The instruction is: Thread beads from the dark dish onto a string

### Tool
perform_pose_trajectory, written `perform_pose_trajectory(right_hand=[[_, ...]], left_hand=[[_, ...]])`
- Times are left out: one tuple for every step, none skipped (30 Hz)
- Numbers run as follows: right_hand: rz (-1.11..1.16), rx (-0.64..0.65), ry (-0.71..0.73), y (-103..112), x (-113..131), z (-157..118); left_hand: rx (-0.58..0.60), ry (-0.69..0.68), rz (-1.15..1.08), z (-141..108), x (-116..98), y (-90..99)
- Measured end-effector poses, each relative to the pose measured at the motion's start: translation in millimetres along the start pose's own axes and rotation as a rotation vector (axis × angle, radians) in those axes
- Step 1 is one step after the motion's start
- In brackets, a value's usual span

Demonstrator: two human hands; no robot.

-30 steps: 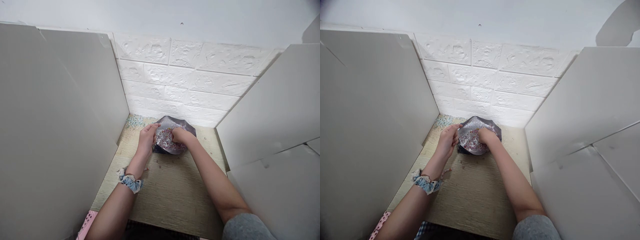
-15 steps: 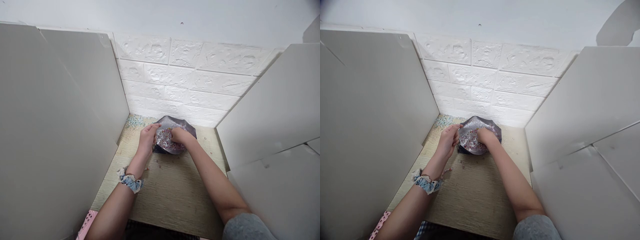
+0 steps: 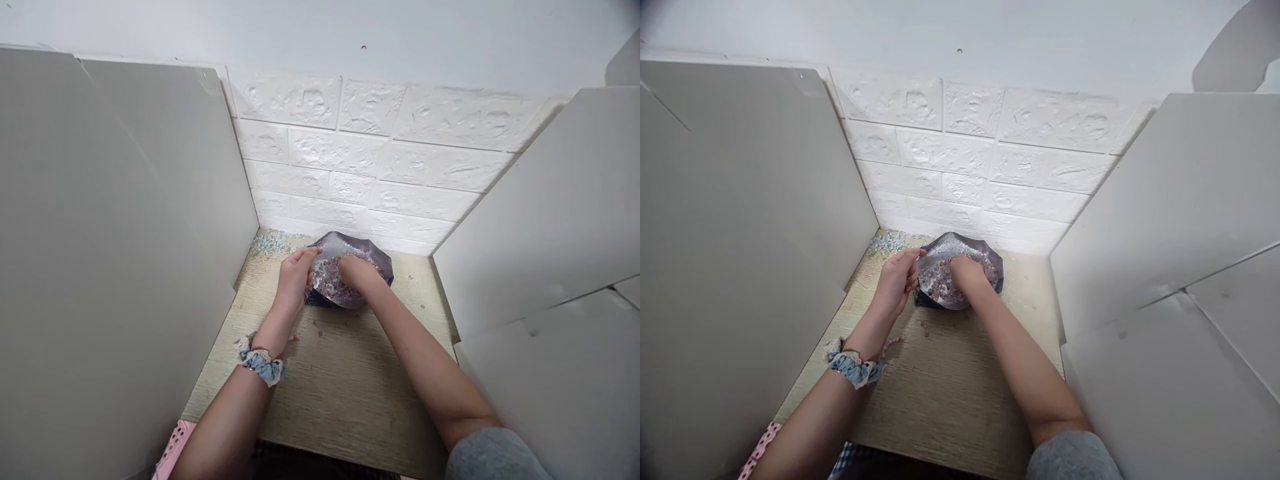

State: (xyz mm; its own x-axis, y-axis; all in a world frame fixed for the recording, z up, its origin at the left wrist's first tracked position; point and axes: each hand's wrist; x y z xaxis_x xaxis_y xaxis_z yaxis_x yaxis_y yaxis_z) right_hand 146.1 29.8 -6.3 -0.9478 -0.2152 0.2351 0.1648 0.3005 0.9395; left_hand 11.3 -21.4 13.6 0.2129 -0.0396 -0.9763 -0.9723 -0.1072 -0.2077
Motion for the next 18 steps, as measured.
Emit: perform_pose_trajectory(right_hand=[[-0.002,-0.006,0.004,-0.4,1.4,-0.6],[-0.002,-0.009,0.012,-0.5,2.5,-1.1],[-0.001,-0.010,0.019,0.0,3.0,-1.3],[0.011,-0.006,0.032,1.3,2.9,-1.6],[0.031,-0.001,0.049,3.6,2.1,-1.9],[0.050,0.005,0.067,7.0,0.6,-2.4],[0.084,0.006,0.091,11.3,-1.5,-3.3],[0.142,-0.001,0.123,16.4,-4.0,-4.6],[0.220,-0.016,0.162,21.9,-6.8,-6.1],[0.351,-0.039,0.215,27.2,-9.7,-7.8],[0.498,-0.057,0.273,32.1,-12.5,-9.5],[0.660,-0.064,0.330,36.2,-14.8,-11.0],[0.820,-0.062,0.378,39.2,-16.7,-12.1],[0.957,-0.052,0.413,41.1,-17.8,-12.8],[1.080,-0.037,0.437,41.9,-18.3,-13.0],[1.186,-0.020,0.455,41.7,-18.2,-12.8],[1.275,0.001,0.467,40.9,-17.6,-12.3],[1.353,0.026,0.476,39.7,-16.7,-11.7]], left_hand=[[0.003,-0.002,0.001,-0.1,-0.1,-0.1],[0.006,-0.004,0.002,-0.1,-0.1,-0.1],[0.009,-0.007,0.005,-0.1,0.0,-0.1],[0.013,-0.007,0.008,0.0,0.3,0.0],[0.017,-0.006,0.012,0.2,0.6,0.1],[0.021,-0.004,0.016,0.4,1.0,0.2],[0.026,-0.003,0.024,0.7,1.5,0.3],[0.032,-0.002,0.035,0.9,1.8,0.4],[0.038,-0.003,0.050,1.0,2.2,0.5],[0.042,-0.004,0.066,1.0,2.4,0.5],[0.045,-0.006,0.085,0.9,2.6,0.4],[0.048,-0.006,0.101,0.7,2.7,0.2],[0.054,-0.003,0.113,0.5,2.7,0.0],[0.064,0.004,0.117,0.2,2.7,-0.3],[0.081,0.013,0.115,0.0,2.7,-0.6],[0.101,0.023,0.108,-0.1,2.7,-0.9],[0.121,0.032,0.100,-0.2,2.6,-1.2],[0.135,0.037,0.094,-0.2,2.5,-1.4]])
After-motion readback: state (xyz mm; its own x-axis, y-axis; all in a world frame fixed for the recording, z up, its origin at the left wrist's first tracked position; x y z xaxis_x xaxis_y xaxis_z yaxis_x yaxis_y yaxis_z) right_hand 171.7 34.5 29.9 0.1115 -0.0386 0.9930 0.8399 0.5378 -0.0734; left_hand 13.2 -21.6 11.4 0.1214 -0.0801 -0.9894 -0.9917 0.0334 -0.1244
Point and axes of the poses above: each hand's wrist, its own z-axis towards the middle knuckle, its own y-axis out of the back of the hand, x = y × z, and after that the axes turned 10 degrees about z, right-handed
